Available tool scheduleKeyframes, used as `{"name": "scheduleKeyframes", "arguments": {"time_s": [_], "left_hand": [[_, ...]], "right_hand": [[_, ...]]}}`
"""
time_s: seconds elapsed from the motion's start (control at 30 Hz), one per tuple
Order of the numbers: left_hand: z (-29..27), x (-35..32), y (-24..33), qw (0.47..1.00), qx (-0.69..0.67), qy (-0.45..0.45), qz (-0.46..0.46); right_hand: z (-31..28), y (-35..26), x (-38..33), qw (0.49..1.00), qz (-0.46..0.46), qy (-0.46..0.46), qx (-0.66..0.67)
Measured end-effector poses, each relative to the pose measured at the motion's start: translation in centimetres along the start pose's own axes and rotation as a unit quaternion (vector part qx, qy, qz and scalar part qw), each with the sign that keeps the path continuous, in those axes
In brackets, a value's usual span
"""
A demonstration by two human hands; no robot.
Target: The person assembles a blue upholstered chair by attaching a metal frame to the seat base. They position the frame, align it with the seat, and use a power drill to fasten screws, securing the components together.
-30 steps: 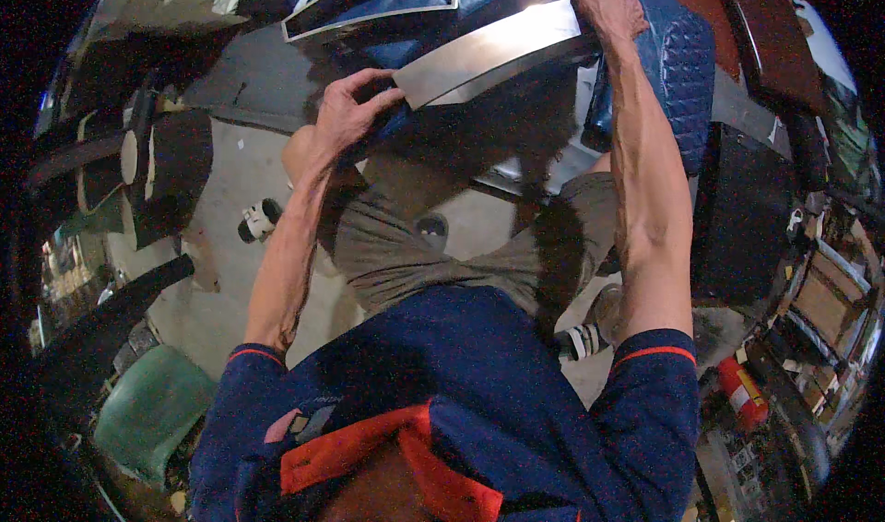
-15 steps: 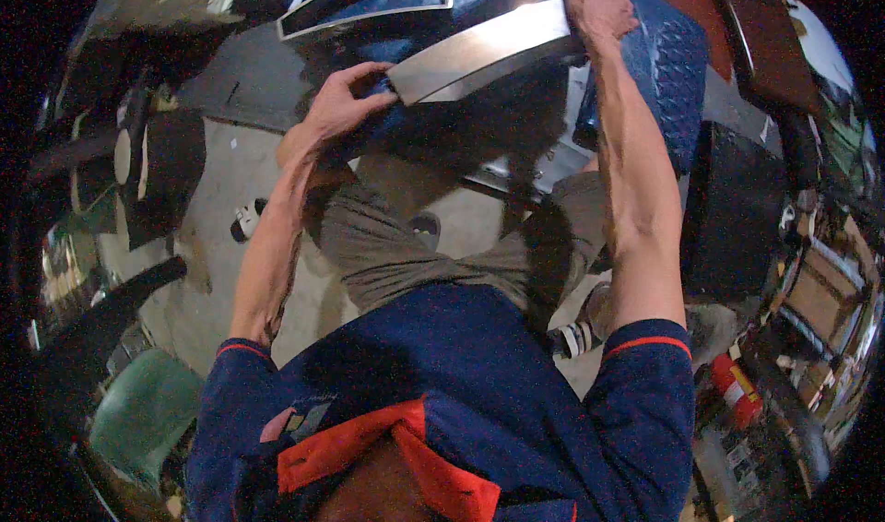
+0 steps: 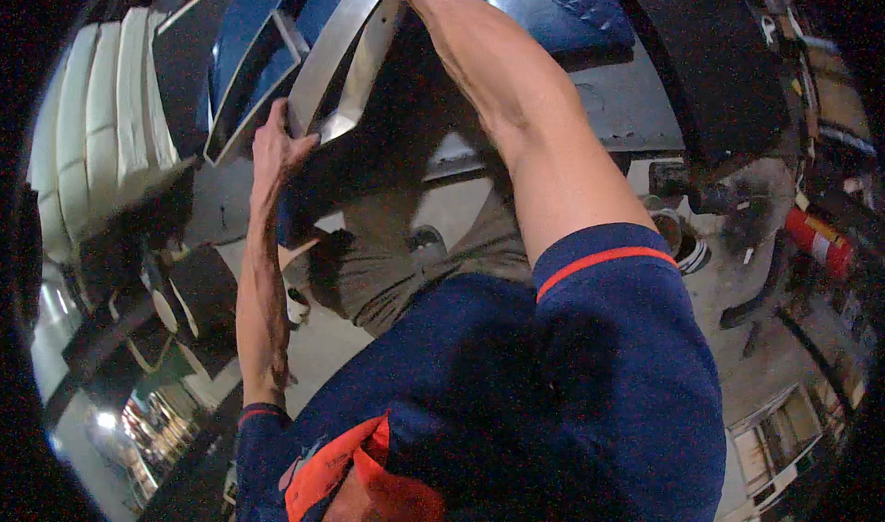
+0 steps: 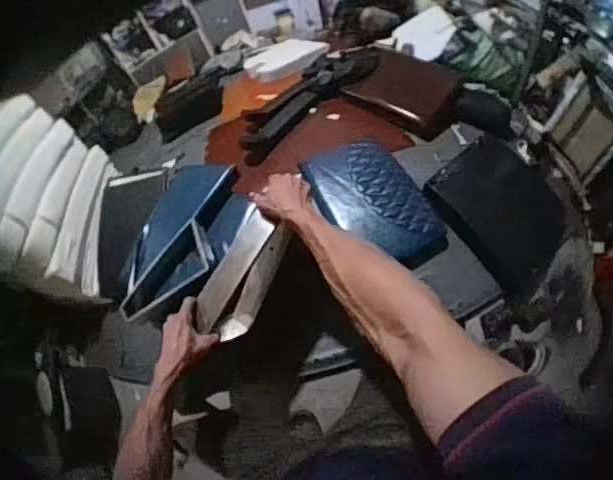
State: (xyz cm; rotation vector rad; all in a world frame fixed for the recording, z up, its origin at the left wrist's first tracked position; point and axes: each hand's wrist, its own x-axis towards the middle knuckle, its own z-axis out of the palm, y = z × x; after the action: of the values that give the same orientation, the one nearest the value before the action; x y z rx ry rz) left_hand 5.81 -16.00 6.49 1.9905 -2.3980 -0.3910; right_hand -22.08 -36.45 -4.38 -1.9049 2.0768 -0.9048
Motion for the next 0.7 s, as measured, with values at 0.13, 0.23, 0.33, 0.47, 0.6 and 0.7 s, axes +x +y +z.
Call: {"name": "scheduleKeyframes", "arguments": {"time_s": [0.13, 0.23, 0.33, 0.47, 0.6, 0.7], "left_hand": [[2.3, 2.0, 5.3, 0.996, -0.077, -0.016, 0.029], [0.9, 1.0, 3.3, 0.998, -0.057, -0.021, 0.012], [-1.1, -0.3, 1.4, 0.999, -0.035, -0.033, -0.017], [-0.6, 0.2, 2.6, 0.998, -0.061, -0.028, -0.003], [-1.0, 0.8, 3.4, 0.996, -0.072, -0.054, -0.008], [-1.7, 2.4, 3.3, 0.992, -0.036, -0.121, 0.002]], "right_hand": [[1.0, 14.5, 5.1, 0.893, -0.422, 0.141, -0.067], [2.1, 9.2, 4.3, 0.908, -0.381, 0.119, -0.125], [0.9, 3.7, 1.7, 0.898, -0.353, 0.259, -0.032], [-3.3, 4.0, -0.2, 0.985, -0.104, 0.141, 0.002], [-4.0, 3.8, 0.4, 0.998, -0.055, 0.015, 0.014], [-3.8, 3.7, 0.1, 1.0, 0.023, 0.016, -0.004]]}}
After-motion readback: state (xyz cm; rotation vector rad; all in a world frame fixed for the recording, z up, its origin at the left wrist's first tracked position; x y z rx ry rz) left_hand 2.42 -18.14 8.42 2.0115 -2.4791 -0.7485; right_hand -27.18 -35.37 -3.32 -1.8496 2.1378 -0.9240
